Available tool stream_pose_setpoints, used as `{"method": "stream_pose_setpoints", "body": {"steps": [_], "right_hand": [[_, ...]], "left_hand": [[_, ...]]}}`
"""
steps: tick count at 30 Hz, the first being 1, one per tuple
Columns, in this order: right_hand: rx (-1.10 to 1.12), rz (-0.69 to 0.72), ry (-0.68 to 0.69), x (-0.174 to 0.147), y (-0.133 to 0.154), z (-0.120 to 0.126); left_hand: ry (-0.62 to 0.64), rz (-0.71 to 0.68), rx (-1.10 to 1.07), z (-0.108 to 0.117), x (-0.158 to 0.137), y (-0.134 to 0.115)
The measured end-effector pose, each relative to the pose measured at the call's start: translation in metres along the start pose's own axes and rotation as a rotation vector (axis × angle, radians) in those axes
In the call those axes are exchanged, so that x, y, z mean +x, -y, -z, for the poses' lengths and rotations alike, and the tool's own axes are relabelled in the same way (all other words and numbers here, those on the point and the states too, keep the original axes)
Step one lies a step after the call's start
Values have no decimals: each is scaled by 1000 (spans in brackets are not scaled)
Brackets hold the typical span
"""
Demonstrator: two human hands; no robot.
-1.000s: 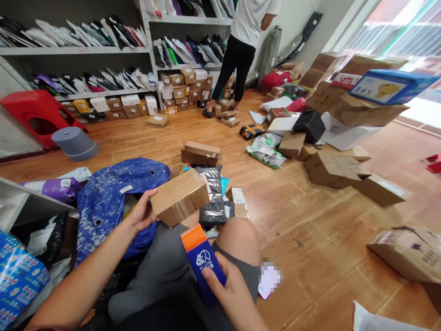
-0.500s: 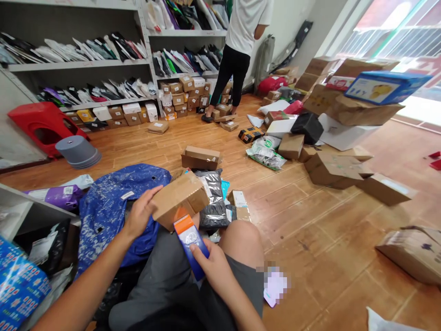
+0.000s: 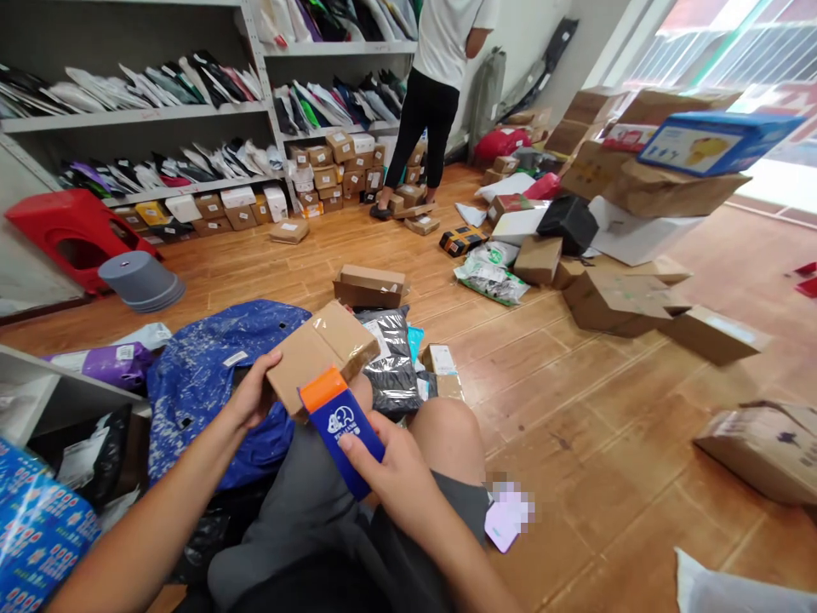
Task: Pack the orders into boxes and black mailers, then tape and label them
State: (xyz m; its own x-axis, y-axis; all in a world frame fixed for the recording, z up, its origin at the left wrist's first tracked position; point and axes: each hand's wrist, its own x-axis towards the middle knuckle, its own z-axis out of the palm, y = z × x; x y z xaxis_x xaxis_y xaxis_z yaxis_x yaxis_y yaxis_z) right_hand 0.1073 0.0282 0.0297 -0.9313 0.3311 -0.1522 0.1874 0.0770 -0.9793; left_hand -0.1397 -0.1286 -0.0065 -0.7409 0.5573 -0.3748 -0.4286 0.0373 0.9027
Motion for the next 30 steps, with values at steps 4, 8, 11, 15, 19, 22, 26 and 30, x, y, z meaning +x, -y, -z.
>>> {"method": "stream_pose_setpoints", "body": {"steps": [4,8,11,15,19,22,26,30], "right_hand": [[-28,-12,33,6,17,6],[-51,-57,24,2,-1,10],[-3,-55,54,-19,-24,15],[-5,-114,58,-43,-48,17],[-52,-94,72,-39,-39,8],[-34,-51,141,-32,-19,9],[-73,-65,148,-31,-11,19],[-1,-116,140,-26,-23,24]], "left_hand": [[120,173,-205,-12,-6,11],[118,240,-230,-13,-1,19],[106,263,-264,-8,6,22],[127,349,-322,1,15,18],[190,427,-370,7,7,16],[288,503,-415,8,-11,25],[526,596,-306,5,-27,49],[313,319,221,9,-24,58]]}}
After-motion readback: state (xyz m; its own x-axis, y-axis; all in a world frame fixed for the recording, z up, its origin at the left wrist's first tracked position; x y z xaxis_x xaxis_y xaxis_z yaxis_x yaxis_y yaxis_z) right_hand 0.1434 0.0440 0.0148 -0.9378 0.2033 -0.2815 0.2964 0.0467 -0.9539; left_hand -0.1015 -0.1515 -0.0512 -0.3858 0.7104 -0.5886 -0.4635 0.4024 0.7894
